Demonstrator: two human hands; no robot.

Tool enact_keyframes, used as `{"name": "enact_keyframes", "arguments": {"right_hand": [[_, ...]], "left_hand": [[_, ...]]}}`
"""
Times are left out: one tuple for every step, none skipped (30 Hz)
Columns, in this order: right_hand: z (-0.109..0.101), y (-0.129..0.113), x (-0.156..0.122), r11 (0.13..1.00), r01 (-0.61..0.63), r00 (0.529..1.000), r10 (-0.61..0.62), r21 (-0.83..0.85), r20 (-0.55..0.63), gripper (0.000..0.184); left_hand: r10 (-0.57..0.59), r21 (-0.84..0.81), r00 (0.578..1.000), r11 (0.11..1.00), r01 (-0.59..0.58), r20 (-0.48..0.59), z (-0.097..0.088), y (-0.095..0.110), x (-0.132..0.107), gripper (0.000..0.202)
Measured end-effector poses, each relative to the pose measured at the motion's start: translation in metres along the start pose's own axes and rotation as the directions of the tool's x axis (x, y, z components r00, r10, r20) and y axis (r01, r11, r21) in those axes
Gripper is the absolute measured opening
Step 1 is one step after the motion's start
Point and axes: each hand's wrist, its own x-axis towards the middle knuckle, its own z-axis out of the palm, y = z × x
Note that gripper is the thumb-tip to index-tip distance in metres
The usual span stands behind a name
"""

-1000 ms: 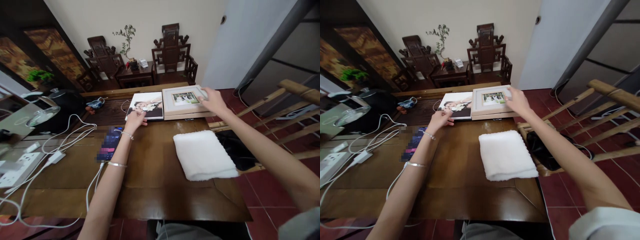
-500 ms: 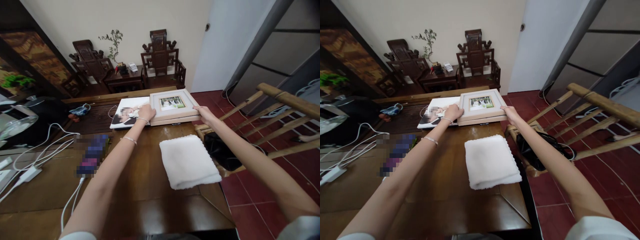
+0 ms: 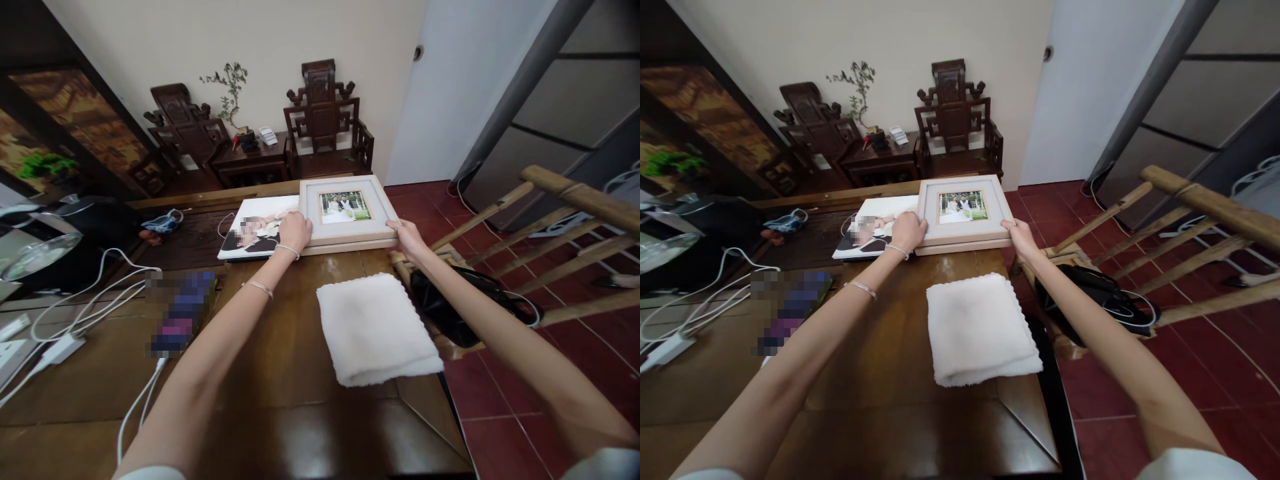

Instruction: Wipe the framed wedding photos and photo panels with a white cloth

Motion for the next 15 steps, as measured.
{"name": "enact_keyframes", "arguments": {"right_hand": [[-0.001,-0.001,0.000,1.000,0.005,1.000,-0.005,0.003,0.003,0.035],[-0.002,-0.002,0.000,1.000,0.010,1.000,-0.010,0.005,0.006,0.035],[-0.004,-0.003,0.000,1.000,0.018,1.000,-0.018,0.007,0.009,0.036],[-0.005,-0.006,0.000,0.999,0.032,0.999,-0.032,0.012,0.012,0.036],[-0.007,-0.009,-0.001,0.998,0.052,0.999,-0.052,0.021,0.013,0.036],[-0.009,-0.013,-0.001,0.996,0.080,0.997,-0.080,0.033,0.014,0.036],[-0.010,-0.018,-0.002,0.992,0.114,0.993,-0.115,0.048,0.013,0.036],[-0.012,-0.024,-0.004,0.987,0.151,0.988,-0.152,0.062,0.012,0.036],[-0.014,-0.031,-0.006,0.980,0.187,0.982,-0.188,0.071,0.008,0.036],[-0.016,-0.037,-0.009,0.973,0.220,0.975,-0.221,0.076,0.004,0.036],[-0.017,-0.044,-0.013,0.965,0.249,0.968,-0.250,0.077,0.003,0.036],[-0.019,-0.051,-0.017,0.959,0.272,0.962,-0.274,0.075,0.006,0.036],[-0.020,-0.059,-0.023,0.955,0.290,0.957,-0.291,0.067,0.012,0.037],[-0.021,-0.066,-0.030,0.952,0.300,0.953,-0.302,0.053,0.022,0.038],[-0.022,-0.072,-0.038,0.951,0.306,0.951,-0.307,0.033,0.034,0.039]], "left_hand": [[0.010,-0.002,1.000,1.000,-0.010,-0.006,0.000,0.002,-0.001,0.031],[0.021,0.003,1.000,1.000,-0.021,-0.010,-0.001,0.004,-0.002,0.031],[0.032,0.007,0.999,0.999,-0.032,-0.015,-0.001,0.007,-0.004,0.030],[0.043,0.000,0.999,0.999,-0.043,-0.025,-0.002,0.010,-0.005,0.029],[0.053,-0.026,0.998,0.998,-0.054,-0.040,-0.003,0.013,-0.006,0.029],[0.064,-0.073,0.996,0.995,-0.069,-0.059,-0.005,0.016,-0.007,0.029],[0.076,-0.136,0.993,0.987,-0.087,-0.085,-0.008,0.018,-0.007,0.030],[0.087,-0.205,0.990,0.973,-0.108,-0.109,-0.011,0.021,-0.007,0.030],[0.095,-0.268,0.987,0.955,-0.127,-0.129,-0.016,0.023,-0.006,0.031],[0.096,-0.317,0.985,0.938,-0.138,-0.143,-0.021,0.025,-0.005,0.030],[0.090,-0.344,0.987,0.930,-0.132,-0.136,-0.028,0.027,-0.005,0.027],[0.071,-0.350,0.990,0.930,-0.110,-0.122,-0.034,0.028,-0.005,0.024],[0.048,-0.355,0.995,0.932,-0.076,-0.087,-0.041,0.029,-0.006,0.020],[0.019,-0.382,0.999,0.924,-0.031,-0.033,-0.047,0.030,-0.009,0.018],[-0.008,-0.433,1.000,0.901,0.019,0.028,-0.053,0.031,-0.013,0.018]]}}
